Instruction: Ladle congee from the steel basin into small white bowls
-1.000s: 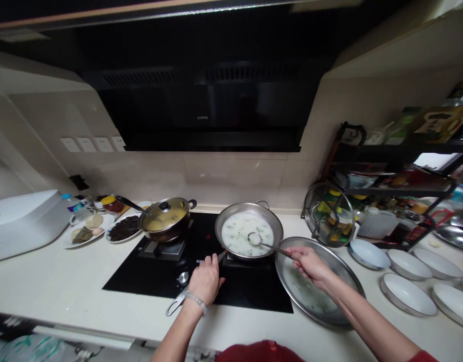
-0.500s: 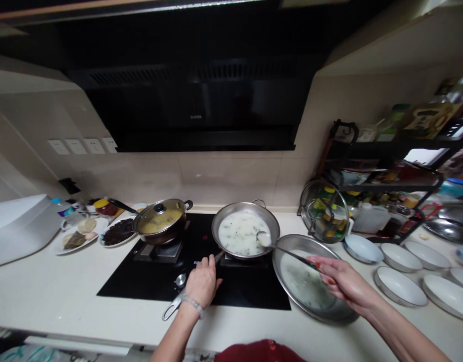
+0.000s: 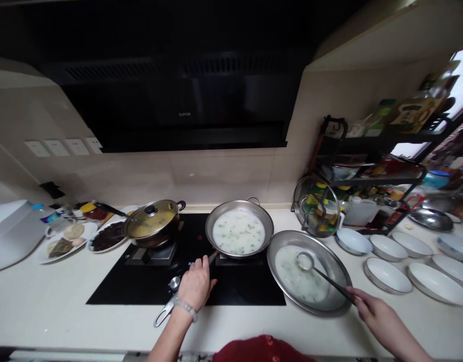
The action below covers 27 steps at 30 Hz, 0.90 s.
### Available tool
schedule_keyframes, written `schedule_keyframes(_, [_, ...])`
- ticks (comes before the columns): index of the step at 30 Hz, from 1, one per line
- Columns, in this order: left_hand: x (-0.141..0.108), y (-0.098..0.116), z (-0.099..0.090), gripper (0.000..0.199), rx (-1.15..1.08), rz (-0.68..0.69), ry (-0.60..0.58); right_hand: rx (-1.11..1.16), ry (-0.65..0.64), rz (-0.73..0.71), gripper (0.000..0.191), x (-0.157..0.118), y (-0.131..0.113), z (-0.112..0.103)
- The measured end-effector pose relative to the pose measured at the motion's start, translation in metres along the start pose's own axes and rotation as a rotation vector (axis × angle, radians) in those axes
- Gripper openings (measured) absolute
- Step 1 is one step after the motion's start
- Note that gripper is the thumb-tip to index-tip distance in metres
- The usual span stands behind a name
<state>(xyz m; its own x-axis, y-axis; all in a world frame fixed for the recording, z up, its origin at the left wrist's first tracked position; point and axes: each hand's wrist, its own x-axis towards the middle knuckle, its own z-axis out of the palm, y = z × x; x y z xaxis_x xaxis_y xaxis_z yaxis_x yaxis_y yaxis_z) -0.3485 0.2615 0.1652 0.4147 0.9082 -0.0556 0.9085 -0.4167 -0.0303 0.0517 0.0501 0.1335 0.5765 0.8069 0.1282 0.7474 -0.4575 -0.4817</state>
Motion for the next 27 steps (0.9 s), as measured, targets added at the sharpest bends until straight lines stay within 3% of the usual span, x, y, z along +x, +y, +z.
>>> schedule_keyframes(4, [0.000,0.000,0.001,0.059,0.000,0.003,0.006,-0.406,-0.196,-0.074,0.050,-0.018,0.003,0.014])
schedule_keyframes(7, [0.000,-0.001,0.002,0.060,0.013,0.009,0.015,-0.522,-0.172,-0.103,0.059,-0.020,0.000,0.009])
schedule_keyframes(10, [0.001,-0.001,0.003,0.059,0.025,0.014,0.031,-0.381,-0.080,-0.040,0.050,-0.008,-0.004,-0.006])
schedule_keyframes(13, [0.001,-0.001,0.003,0.060,0.031,0.015,0.041,-0.068,0.032,0.010,0.050,0.008,-0.018,-0.022])
schedule_keyframes(16, [0.001,0.000,0.003,0.060,0.027,0.011,0.045,0.159,0.057,-0.019,0.050,0.018,-0.050,-0.031])
schedule_keyframes(19, [0.000,0.000,0.002,0.061,0.019,0.006,0.043,0.220,-0.008,-0.124,0.050,0.024,-0.094,-0.026])
schedule_keyframes(23, [0.000,0.001,0.001,0.063,0.005,0.010,0.042,0.165,-0.105,-0.304,0.049,0.038,-0.149,-0.001])
schedule_keyframes(27, [0.001,0.001,0.002,0.064,-0.004,0.007,0.050,0.030,-0.208,-0.399,0.048,0.060,-0.180,0.031])
